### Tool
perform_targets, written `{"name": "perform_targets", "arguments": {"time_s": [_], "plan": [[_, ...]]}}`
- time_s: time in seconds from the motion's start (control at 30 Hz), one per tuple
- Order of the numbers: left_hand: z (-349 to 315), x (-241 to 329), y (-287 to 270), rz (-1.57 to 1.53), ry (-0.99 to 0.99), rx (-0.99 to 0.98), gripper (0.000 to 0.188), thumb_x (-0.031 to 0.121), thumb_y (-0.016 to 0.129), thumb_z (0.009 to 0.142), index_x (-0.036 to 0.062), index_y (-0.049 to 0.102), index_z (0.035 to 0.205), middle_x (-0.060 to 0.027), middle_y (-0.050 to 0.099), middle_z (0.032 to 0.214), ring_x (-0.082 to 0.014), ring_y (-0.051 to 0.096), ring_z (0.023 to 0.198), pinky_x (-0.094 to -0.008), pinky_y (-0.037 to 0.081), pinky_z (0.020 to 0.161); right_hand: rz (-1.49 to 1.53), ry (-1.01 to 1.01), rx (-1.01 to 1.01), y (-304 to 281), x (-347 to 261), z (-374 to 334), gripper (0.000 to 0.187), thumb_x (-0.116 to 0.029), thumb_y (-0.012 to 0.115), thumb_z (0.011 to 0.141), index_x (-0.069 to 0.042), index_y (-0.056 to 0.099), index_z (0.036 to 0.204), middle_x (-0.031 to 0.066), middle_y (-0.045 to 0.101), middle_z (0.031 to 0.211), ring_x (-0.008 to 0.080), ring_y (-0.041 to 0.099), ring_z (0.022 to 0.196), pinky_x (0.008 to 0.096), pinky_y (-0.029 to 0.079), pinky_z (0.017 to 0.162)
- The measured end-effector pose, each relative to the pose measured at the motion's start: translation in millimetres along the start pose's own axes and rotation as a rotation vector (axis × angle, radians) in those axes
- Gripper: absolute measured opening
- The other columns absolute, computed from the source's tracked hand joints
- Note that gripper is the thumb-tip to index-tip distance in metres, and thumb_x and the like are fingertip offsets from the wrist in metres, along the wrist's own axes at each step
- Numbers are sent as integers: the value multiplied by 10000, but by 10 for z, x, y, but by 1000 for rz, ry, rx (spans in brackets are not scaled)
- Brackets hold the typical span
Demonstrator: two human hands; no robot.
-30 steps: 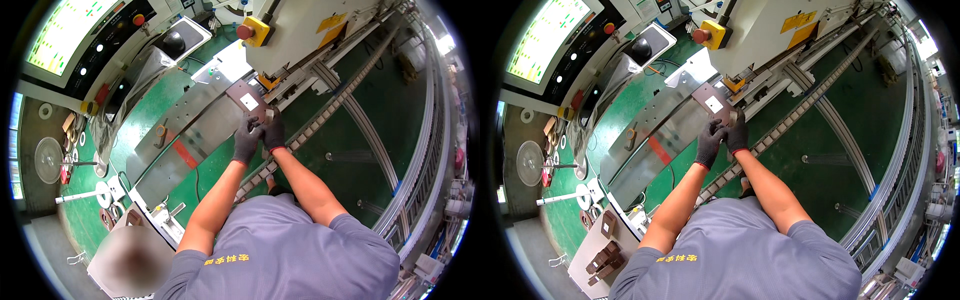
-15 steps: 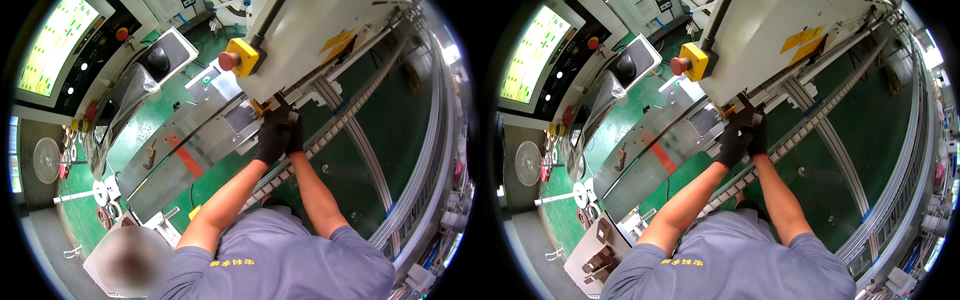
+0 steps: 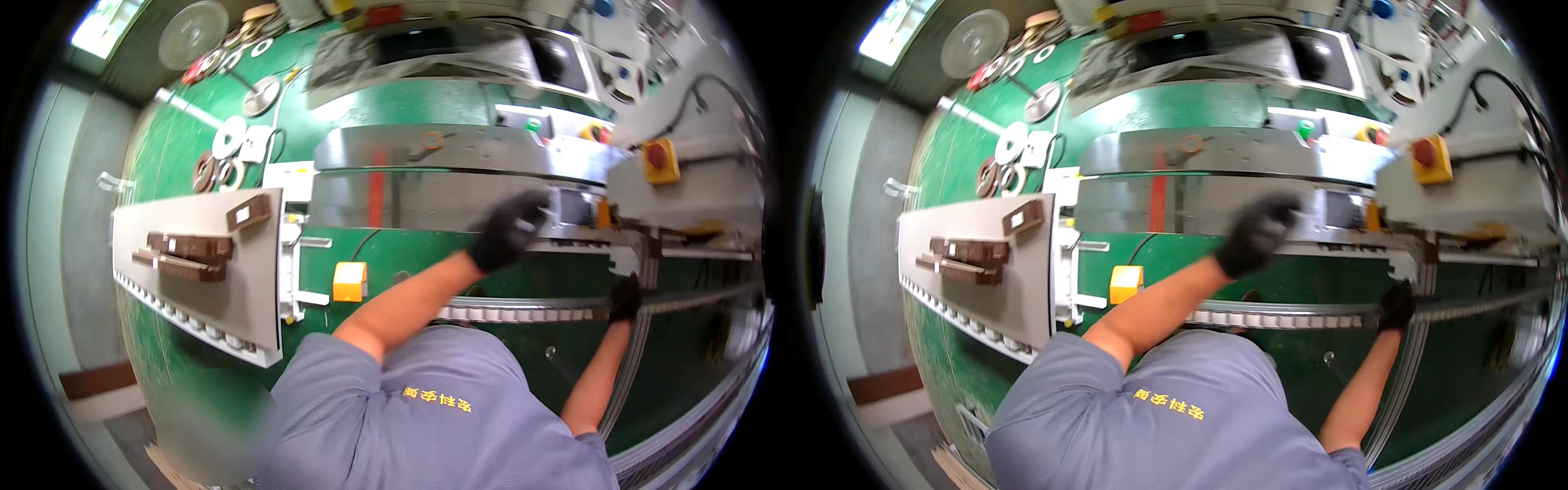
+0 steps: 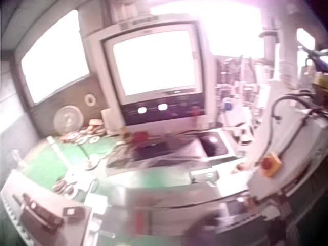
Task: The person picks up wood strips from a table and feeds them one at a time into an edge-banding machine.
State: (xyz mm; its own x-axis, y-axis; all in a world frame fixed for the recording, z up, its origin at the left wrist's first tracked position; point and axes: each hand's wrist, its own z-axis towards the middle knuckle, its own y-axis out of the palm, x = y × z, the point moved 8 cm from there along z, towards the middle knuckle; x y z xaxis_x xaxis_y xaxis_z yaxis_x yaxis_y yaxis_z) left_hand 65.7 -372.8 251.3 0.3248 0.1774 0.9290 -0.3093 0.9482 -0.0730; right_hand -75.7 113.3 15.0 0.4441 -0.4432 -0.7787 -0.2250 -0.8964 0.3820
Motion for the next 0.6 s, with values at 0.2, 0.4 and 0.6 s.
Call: {"name": "perform_targets", "arguments": {"time_s": [0.2, 0.4, 0.6], "plan": [[-1814, -582, -5158, 1284, -422, 760, 523, 125, 695, 802, 8, 559, 1293, -217, 622, 1246, -369, 584, 1174, -459, 447, 1035, -569, -21, 2, 1454, 738, -1618, 215, -204, 659, 927, -112, 570, 1100, 1, 562, 772, 136, 543, 599, 316, 453, 505], [-2696, -1622, -6153, 1646, -1031, 26, 808, 181, 705, 798, 107, 343, 1517, -171, 430, 1496, -356, 381, 1403, -469, 291, 1163, -822, -58, -372, 3127, 1355, -2350, 513, -72, 624, 908, -41, 483, 1401, 28, 591, 1046, 105, 560, 866, 256, 480, 778], [-2425, -1284, -6171, 1468, -884, 39, 822, 200, 761, 734, 81, 398, 1462, -192, 547, 1261, -359, 493, 1237, -481, 373, 1077, -924, 199, -470, 3941, 1577, -3052, 635, 2, 546, 918, -90, 336, 1510, 57, 562, 942, 86, 530, 680, 259, 484, 583]]}}
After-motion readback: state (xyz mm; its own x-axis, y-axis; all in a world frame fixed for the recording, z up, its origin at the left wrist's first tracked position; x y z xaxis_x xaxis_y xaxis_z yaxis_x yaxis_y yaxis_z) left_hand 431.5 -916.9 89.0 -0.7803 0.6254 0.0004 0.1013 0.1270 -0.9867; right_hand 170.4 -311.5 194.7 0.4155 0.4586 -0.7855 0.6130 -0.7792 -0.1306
